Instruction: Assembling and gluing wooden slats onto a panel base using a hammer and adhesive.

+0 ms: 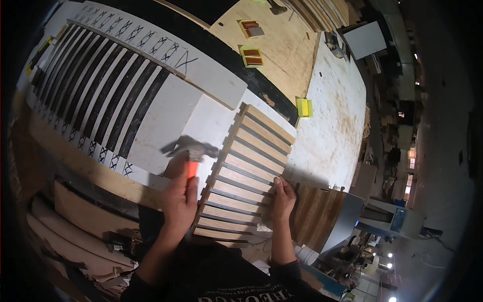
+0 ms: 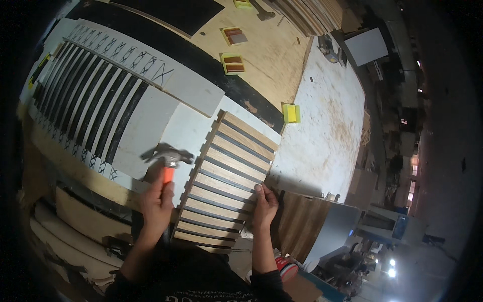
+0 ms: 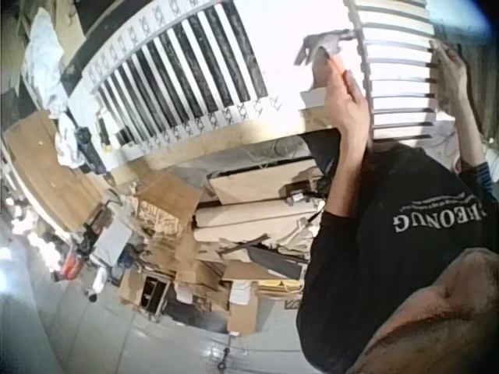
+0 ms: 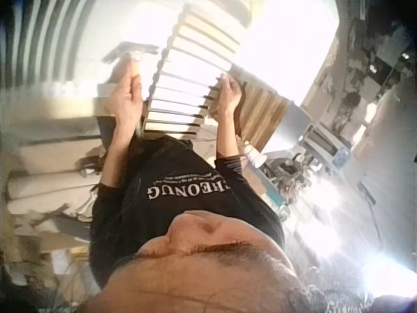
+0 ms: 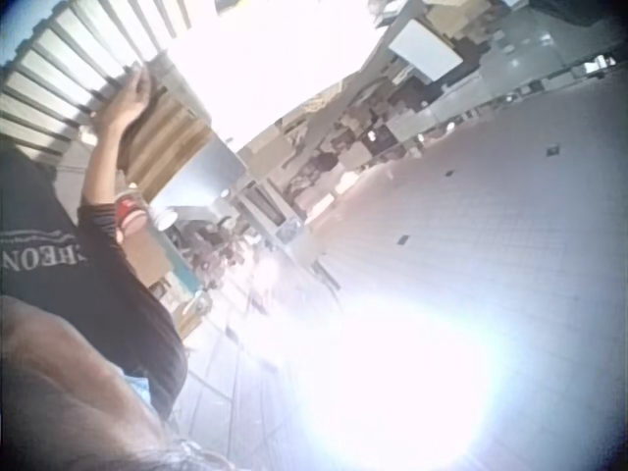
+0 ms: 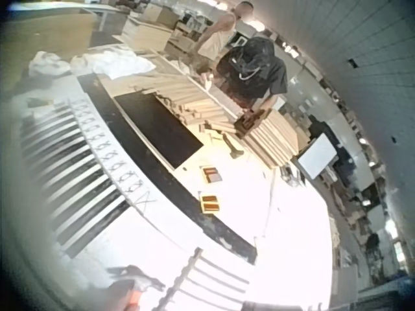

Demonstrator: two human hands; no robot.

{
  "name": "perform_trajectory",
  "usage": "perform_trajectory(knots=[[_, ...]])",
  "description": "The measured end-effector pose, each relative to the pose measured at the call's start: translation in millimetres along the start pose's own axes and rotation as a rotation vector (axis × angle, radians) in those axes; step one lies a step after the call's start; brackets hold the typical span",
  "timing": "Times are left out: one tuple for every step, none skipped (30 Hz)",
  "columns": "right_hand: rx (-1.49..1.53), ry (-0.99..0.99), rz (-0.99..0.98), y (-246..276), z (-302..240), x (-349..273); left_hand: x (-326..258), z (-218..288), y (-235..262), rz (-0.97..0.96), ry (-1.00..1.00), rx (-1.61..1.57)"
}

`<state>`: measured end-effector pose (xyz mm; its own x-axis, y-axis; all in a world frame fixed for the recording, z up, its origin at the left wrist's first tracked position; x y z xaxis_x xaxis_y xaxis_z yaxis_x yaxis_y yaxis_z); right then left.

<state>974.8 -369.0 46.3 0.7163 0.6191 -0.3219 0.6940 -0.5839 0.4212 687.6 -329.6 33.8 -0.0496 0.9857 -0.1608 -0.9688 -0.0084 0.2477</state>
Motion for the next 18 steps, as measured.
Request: perform_trajectory(knots=[[-0.012,0.001,-0.006,0.9,1.4,1.4,-0.4,-1.3,-5.9,-0.016,-0.14,0.175],[-0.024,0.002,-0.013,1.8,2.5,2.7,0.4,-1.1,-4.9,-0.017,-0.144,0.177],[-0.022,0.005,-0.005,3.9,2.7,3.7,2.6,-3.3,-5.9,-0.061,-0.085,0.036],[-0.088,0.009,-0.015,4.8,1.5,4.3,5.3,-3.6,-6.6,-0.105,-0.026,-0.104],[-0.153,0.013,-0.026,5.8,0.3,4.7,7.5,-1.2,-4.9,-0.096,-0.05,-0.086],[-0.149,0.015,-0.018,7.9,-2.6,4.0,10.1,3.2,-3.7,-0.101,-0.057,-0.088],[-0.127,0.013,-0.031,3.1,-13.6,0.9,14.2,6.1,-1.8,-0.11,0.038,-0.111],[-0.106,0.01,-0.044,-1.4,-20.5,1.7,18.7,6.3,-1.9,-0.119,0.133,-0.134],[-0.101,0.012,-0.044,-4.9,-24.3,6.1,22.6,7.4,-0.6,-0.083,0.095,-0.101],[-0.127,0.028,-0.025,-8.1,-28.8,11.5,26.5,8.6,-2.2,-0.083,0.092,-0.098],[-0.152,0.043,-0.006,-9.2,-30.8,14.3,30.3,9.8,-4.5,-0.074,0.091,-0.094],[-0.15,0.042,0.0,-6.6,-24.3,17.9,33.2,9.9,-8.4,-0.069,0.09,-0.092],[-0.142,0.05,0.011,-4.6,-15.4,25.7,35.8,12.7,-13.8,-0.076,-0.045,-0.046],[-0.134,0.058,0.022,-1.9,-8.7,31.7,37.1,8.7,-16.2,-0.077,-0.049,-0.046],[-0.132,0.058,0.027,-2.2,-10.6,30.1,38.7,4.9,-16.0,-0.088,-0.026,-0.09],[-0.126,0.05,0.027,-4.2,-14.3,26.7,39.9,3.3,-16.5,-0.1,-0.003,-0.134],[-0.12,0.042,0.028,-5.0,-15.9,24.9,39.6,2.0,-16.2,-0.085,0.019,-0.128],[-0.119,0.042,0.033,-3.9,-14.9,25.5,39.2,3.9,-17.0,-0.09,0.016,-0.129]])
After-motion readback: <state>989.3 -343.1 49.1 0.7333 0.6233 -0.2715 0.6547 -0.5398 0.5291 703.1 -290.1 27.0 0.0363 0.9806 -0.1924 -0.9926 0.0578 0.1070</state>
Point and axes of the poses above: each hand's wrist, its own x-axis towards the middle knuckle, its own y-axis out of the back of the hand, z = x × y, the point moved 3 cm from there along x, towards the middle knuckle, and after that the axes turned 1 degree about -z, right-handed, at the moved point
